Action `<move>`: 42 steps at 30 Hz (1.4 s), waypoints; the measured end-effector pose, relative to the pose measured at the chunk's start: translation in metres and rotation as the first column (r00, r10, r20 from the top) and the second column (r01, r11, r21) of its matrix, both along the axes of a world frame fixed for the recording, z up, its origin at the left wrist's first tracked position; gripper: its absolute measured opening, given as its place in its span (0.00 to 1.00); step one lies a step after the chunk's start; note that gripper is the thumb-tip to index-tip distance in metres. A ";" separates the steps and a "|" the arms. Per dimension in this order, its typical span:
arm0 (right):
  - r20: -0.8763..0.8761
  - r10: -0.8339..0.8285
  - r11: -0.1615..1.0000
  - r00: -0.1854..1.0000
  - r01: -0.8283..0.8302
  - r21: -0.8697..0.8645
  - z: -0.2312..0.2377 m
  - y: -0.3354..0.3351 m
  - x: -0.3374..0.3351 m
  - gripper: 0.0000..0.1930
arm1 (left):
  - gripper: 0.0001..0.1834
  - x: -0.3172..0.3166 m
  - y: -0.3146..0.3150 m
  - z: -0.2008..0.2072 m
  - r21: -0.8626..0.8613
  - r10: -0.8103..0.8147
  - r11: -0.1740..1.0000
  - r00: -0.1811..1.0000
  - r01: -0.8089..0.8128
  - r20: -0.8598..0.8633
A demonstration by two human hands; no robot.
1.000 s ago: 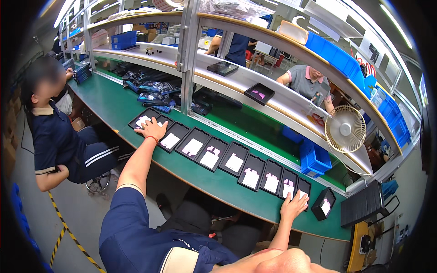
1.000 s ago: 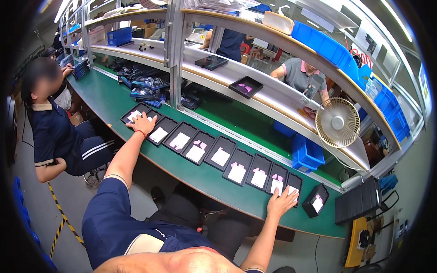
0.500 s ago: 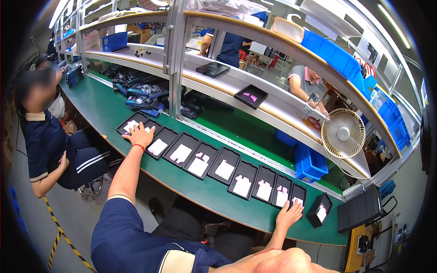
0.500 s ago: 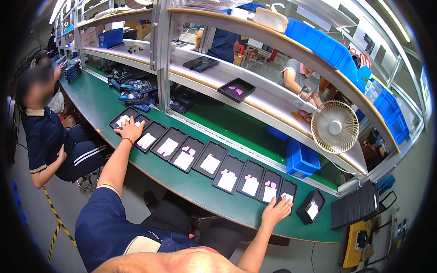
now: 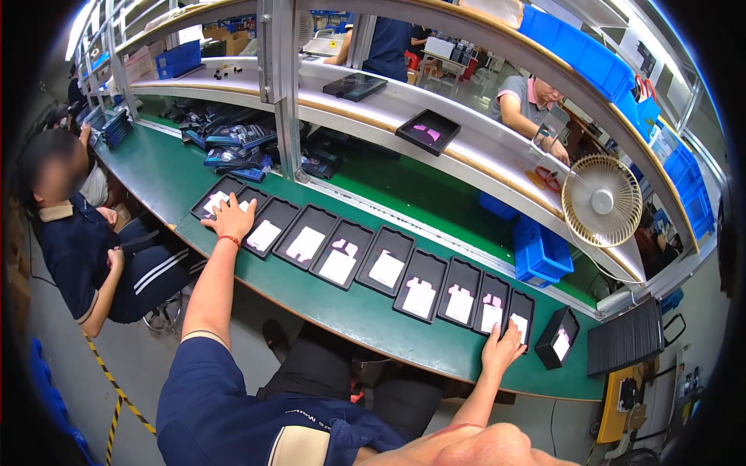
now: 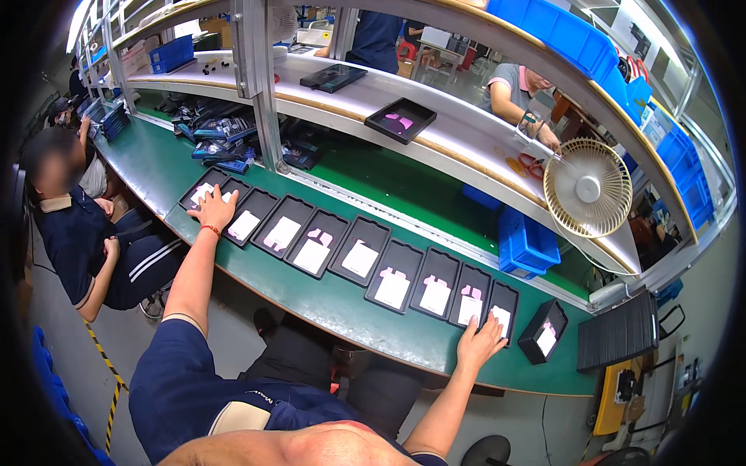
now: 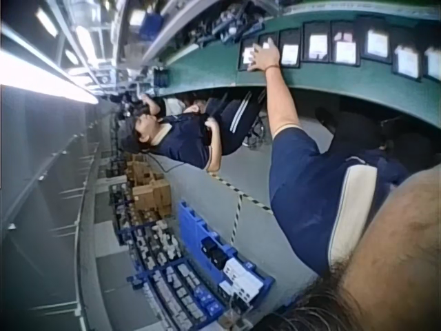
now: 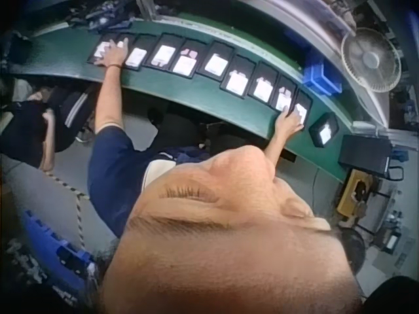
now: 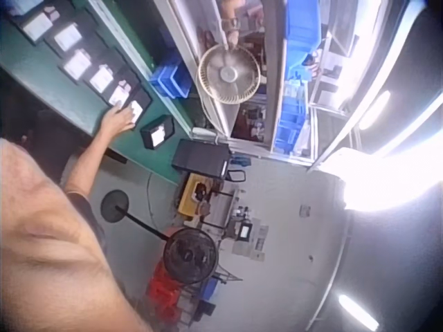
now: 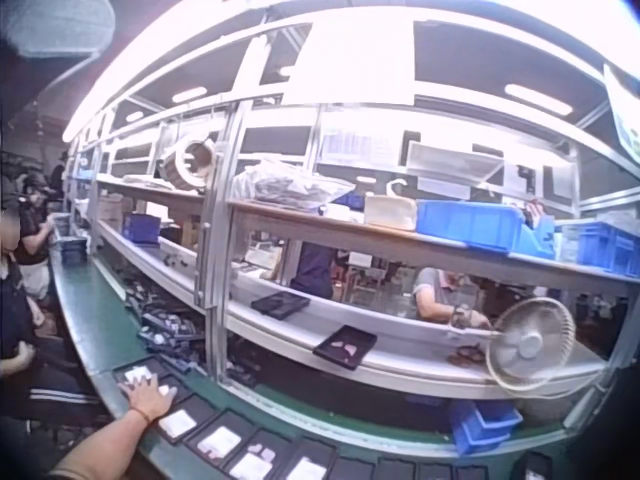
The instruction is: The recorder is assembling and packaging electronic devices (possibly tablet screens or controllers) into boxes at a factory assembly line.
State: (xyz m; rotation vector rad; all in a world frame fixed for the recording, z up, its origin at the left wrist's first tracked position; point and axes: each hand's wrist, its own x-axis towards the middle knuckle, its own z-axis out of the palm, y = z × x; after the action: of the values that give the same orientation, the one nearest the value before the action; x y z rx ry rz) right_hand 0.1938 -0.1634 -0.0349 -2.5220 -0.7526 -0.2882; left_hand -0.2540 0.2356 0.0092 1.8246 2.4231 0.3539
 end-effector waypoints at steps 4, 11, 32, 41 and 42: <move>0.008 -0.002 1.000 1.000 0.003 -0.012 -0.002 -0.001 -0.001 0.26 | 0.40 0.001 -0.001 0.001 -0.003 -0.006 1.000 1.000 0.006 0.001; 0.009 -0.001 1.000 1.000 0.001 -0.024 0.000 -0.002 -0.003 0.27 | 0.40 0.001 -0.002 0.002 -0.009 -0.006 1.000 1.000 0.006 -0.003; 0.027 0.006 1.000 1.000 -0.006 -0.016 -0.004 -0.003 -0.001 0.27 | 0.39 -0.001 0.002 -0.004 0.010 0.002 1.000 1.000 -0.002 -0.012; 0.025 0.011 1.000 1.000 -0.010 -0.014 -0.003 -0.003 -0.001 0.27 | 0.39 -0.001 0.002 -0.003 0.001 0.001 1.000 1.000 -0.001 -0.014; 0.029 0.010 1.000 1.000 -0.010 -0.014 -0.003 -0.003 -0.001 0.27 | 0.39 0.000 0.001 -0.002 -0.002 0.001 1.000 1.000 -0.001 -0.016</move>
State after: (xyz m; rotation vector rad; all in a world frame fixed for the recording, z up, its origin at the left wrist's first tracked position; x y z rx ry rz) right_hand 0.1931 -0.1663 -0.0384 -2.5317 -0.7810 -0.3184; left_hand -0.2543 0.2369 0.0072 1.8324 2.4345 0.3383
